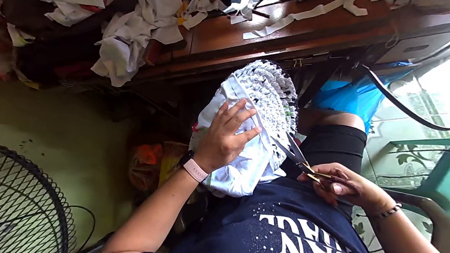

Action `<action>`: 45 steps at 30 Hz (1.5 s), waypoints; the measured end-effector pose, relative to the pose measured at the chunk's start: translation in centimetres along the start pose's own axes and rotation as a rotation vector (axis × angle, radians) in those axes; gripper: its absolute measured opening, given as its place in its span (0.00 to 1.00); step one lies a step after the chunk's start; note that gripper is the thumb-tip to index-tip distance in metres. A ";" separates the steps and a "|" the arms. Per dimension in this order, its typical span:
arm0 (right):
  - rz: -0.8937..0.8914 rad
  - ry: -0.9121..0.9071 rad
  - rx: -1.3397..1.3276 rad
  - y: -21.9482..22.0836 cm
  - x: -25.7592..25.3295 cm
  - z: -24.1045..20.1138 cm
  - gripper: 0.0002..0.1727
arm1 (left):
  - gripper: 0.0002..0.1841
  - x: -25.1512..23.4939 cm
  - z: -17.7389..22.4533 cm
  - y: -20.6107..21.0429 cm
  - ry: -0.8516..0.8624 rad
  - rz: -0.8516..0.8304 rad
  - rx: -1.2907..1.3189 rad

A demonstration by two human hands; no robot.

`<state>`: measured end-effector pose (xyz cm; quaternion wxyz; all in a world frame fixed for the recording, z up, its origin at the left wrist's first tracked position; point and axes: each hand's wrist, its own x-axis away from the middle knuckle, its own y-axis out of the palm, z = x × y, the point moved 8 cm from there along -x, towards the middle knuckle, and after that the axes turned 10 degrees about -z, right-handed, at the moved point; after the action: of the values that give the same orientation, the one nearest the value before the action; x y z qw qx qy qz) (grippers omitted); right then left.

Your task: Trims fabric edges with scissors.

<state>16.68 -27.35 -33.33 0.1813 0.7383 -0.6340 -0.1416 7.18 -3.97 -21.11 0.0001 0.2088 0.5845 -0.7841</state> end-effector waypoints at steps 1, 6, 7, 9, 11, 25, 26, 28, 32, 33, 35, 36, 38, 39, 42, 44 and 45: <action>-0.002 0.002 -0.003 0.0 0.0 0.1 0.33 | 0.16 0.0 0.0 0.0 -0.002 -0.001 0.004; -0.017 0.006 -0.015 0.1 -0.2 0.2 0.31 | 0.16 0.1 -0.1 0.0 -0.006 0.003 0.006; -0.015 0.008 -0.016 0.1 -0.2 0.2 0.32 | 0.16 0.1 -0.1 0.0 -0.004 0.005 0.005; -0.013 0.013 -0.017 0.1 -0.3 0.2 0.32 | 0.16 0.1 -0.1 0.0 -0.002 0.008 0.004; -0.015 0.013 -0.018 0.1 -0.4 0.2 0.32 | 0.16 0.0 0.0 0.0 -0.003 0.007 0.004; -0.044 -0.048 -0.064 -0.3 -2.8 0.5 0.35 | 0.16 0.0 0.0 0.0 -0.001 0.004 -0.002; -0.047 -0.055 -0.071 -0.3 -2.9 0.5 0.36 | 0.16 0.0 0.0 0.0 -0.005 0.009 0.009; -0.044 -0.060 -0.077 -0.3 -3.1 0.6 0.36 | 0.15 -0.1 -0.2 -0.4 -0.028 0.029 0.043; -0.041 -0.071 -0.089 -0.1 -3.4 0.5 0.37 | 0.18 -0.2 -2.0 -2.3 -0.132 0.124 0.039; -0.039 -0.074 -0.093 0.0 -3.5 0.4 0.37 | 0.18 -0.3 -2.6 -2.6 -0.169 0.138 0.037; -0.033 -0.073 -0.091 0.1 -3.5 0.3 0.37 | 0.19 -0.8 -3.7 -2.9 -0.234 0.125 0.038; -0.033 -0.071 -0.087 0.1 -3.5 0.3 0.37 | 0.19 -1.0 -4.1 -2.9 -0.254 0.114 0.035; -0.029 -0.069 -0.085 0.0 -3.6 0.3 0.37 | 0.19 -1.4 -4.5 -2.6 -0.268 0.101 0.030; -0.026 -0.069 -0.088 0.0 -3.6 0.3 0.37 | 0.19 -1.5 -4.6 -2.6 -0.272 0.098 0.036; -0.030 -0.074 -0.094 0.0 -3.7 0.3 0.37 | 0.20 -1.9 -4.8 -2.5 -0.272 0.095 0.047; -0.038 -0.075 -0.089 0.1 -3.8 0.2 0.38 | 0.20 -1.9 -4.9 -2.5 -0.265 0.099 0.051; -0.040 -0.078 -0.087 0.1 -3.8 0.2 0.38 | 0.20 -1.9 -5.0 -2.5 -0.259 0.100 0.055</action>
<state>15.89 -23.63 -33.54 0.1856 0.7362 -0.6188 -0.2015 9.96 0.90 -19.35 0.1090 0.1346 0.5467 -0.8192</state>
